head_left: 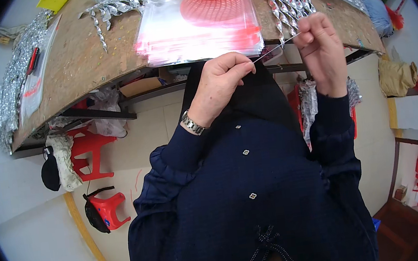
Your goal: The person is assembling small silver components and placing them into clear plastic bags on a workbench in a factory setting.
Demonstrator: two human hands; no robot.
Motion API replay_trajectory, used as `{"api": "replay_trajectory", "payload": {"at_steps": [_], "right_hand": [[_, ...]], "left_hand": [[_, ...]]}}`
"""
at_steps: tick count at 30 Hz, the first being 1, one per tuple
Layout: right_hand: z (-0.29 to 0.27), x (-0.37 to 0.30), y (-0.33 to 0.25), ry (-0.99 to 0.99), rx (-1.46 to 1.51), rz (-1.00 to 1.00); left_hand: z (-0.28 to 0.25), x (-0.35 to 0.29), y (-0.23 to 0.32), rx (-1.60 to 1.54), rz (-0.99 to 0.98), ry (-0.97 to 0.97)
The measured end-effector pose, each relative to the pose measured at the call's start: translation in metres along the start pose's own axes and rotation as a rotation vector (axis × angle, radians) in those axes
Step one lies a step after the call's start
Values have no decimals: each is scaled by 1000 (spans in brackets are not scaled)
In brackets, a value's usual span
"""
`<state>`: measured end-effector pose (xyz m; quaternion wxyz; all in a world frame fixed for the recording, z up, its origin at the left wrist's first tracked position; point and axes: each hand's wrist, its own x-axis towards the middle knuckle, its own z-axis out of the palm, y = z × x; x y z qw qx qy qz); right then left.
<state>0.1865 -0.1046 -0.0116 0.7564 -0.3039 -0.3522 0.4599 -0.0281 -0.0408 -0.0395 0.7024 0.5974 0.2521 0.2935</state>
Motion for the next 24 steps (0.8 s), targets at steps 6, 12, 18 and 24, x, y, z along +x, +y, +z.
{"api": "replay_trajectory", "payload": {"at_steps": [6, 12, 18, 24], "right_hand": [[-18, 12, -27, 14, 32, -79], [24, -6, 2, -59, -266, 94], [26, 1, -4, -97, -331, 166], [-37, 36, -37, 7, -111, -24]], "left_hand": [[-3, -3, -2, 1, -5, -21], [10, -2, 2, 4, 23, -50], [3, -7, 5, 4, -17, -69], [-11, -15, 1, -9, -22, -48]]}}
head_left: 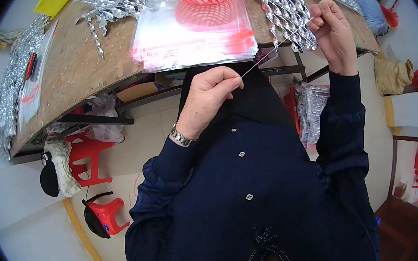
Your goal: The person is assembling small silver components and placing them into clear plastic bags on a workbench in a factory setting.
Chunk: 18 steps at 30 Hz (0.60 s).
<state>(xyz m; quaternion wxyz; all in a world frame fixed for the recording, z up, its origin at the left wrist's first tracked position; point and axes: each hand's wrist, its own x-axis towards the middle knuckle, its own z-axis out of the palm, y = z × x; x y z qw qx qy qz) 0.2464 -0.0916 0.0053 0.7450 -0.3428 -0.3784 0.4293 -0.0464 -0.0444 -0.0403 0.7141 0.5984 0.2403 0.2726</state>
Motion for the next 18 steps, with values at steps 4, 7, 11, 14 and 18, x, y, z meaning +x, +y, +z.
{"api": "replay_trajectory", "payload": {"at_steps": [4, 7, 11, 14, 18], "right_hand": [[10, -5, 2, -65, -126, 55], [36, -12, 10, -125, -206, 112], [66, -18, 18, -184, -247, 209], [72, -21, 19, -201, -291, 218], [76, -22, 20, -206, -316, 234]], "left_hand": [[2, 1, 5, -3, -63, -34], [9, 5, 9, 9, -100, -90], [15, 13, 9, -71, -34, -158], [19, 15, 15, -121, -40, -151], [20, 16, 17, -190, -21, -112]]}}
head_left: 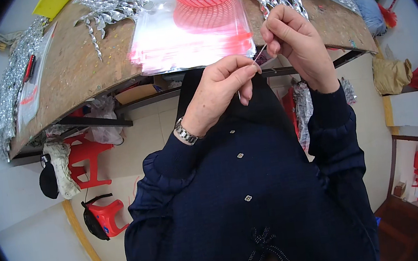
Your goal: The person is assembling small silver components and placing them into clear plastic bags on a workbench in a factory setting.
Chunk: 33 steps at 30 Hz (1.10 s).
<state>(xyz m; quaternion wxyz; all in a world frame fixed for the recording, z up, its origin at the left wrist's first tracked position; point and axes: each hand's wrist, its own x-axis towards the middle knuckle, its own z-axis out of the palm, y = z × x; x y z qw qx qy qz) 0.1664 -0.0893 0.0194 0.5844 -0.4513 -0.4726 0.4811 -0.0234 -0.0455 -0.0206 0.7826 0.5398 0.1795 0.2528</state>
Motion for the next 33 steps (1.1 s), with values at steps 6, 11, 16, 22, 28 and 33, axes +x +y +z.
{"api": "replay_trajectory", "payload": {"at_steps": [6, 11, 16, 22, 28, 33], "right_hand": [[3, 0, 4, 11, 31, 30], [-24, 5, 1, 47, 48, -62], [-32, 2, -2, 19, -150, -37], [0, -9, -6, -86, -571, -23], [8, -7, -6, -174, -930, -316], [-9, -3, -12, -65, -991, -421]], "left_hand": [[-3, 0, 1, 76, 17, 59], [-16, -6, 0, 58, 62, 104], [-25, -7, -1, 30, 84, 155], [-17, -3, 1, 66, 40, 163], [-17, -3, 1, 87, 47, 173], [-25, -6, 1, 28, 59, 192]]}}
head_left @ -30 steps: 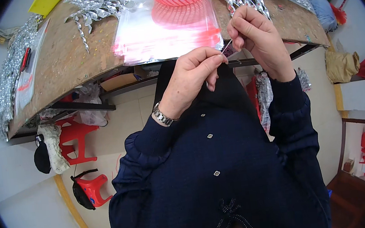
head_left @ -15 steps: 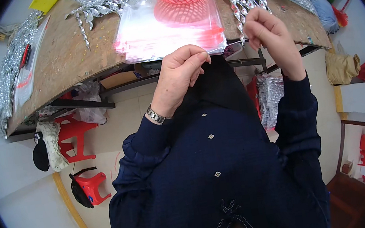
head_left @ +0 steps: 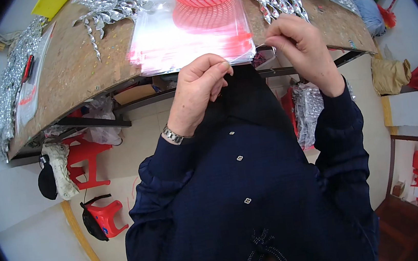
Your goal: The person is assembling small silver components and placing them into clear plastic bags on a workbench in a factory setting.
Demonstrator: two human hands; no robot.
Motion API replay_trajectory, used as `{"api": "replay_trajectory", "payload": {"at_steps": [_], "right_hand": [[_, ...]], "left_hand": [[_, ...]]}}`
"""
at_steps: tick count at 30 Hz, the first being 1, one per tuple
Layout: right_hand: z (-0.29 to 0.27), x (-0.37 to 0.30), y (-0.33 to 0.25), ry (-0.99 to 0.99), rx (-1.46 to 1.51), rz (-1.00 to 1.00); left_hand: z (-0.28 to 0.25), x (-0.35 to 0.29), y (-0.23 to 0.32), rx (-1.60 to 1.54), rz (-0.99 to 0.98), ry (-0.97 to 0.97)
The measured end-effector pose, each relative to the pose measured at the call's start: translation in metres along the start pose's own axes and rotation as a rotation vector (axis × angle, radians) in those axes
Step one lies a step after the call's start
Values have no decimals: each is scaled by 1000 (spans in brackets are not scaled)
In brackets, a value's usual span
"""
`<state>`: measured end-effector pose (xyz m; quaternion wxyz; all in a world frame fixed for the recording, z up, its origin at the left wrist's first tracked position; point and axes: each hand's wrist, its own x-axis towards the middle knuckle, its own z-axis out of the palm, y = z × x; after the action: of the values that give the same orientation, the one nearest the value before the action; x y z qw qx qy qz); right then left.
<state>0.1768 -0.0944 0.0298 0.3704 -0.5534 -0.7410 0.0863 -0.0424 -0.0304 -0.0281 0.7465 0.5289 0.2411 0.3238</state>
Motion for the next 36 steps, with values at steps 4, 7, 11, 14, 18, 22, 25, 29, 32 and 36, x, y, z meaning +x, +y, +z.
{"api": "replay_trajectory", "payload": {"at_steps": [4, 7, 11, 14, 18, 22, 25, 29, 32, 36], "right_hand": [[-8, -6, 2, 84, -73, 63], [-8, -9, 0, 96, -55, 39], [-5, -6, -10, 108, -28, -27], [-12, -4, -18, 124, -3, -7], [-17, -5, -14, 133, -39, -10], [-7, -15, 0, 94, 55, 130], [0, -21, -2, 59, 198, 270], [15, -26, -8, 16, 443, 371], [25, -29, -13, 7, 567, 369], [26, -31, -25, -61, 609, 437]], "left_hand": [[-5, -3, 1, 17, -4, -12], [-4, -3, -1, 63, -22, -74], [3, -6, -7, 149, -9, -229], [1, -1, -15, 301, 93, -411], [1, 3, -25, 366, 184, -308], [6, 3, -6, 223, 201, -155], [13, 9, 20, 126, 221, -138], [23, 22, 45, -3, 273, -118], [31, 31, 60, -132, 311, -136], [37, 47, 68, -293, 347, -87]]}}
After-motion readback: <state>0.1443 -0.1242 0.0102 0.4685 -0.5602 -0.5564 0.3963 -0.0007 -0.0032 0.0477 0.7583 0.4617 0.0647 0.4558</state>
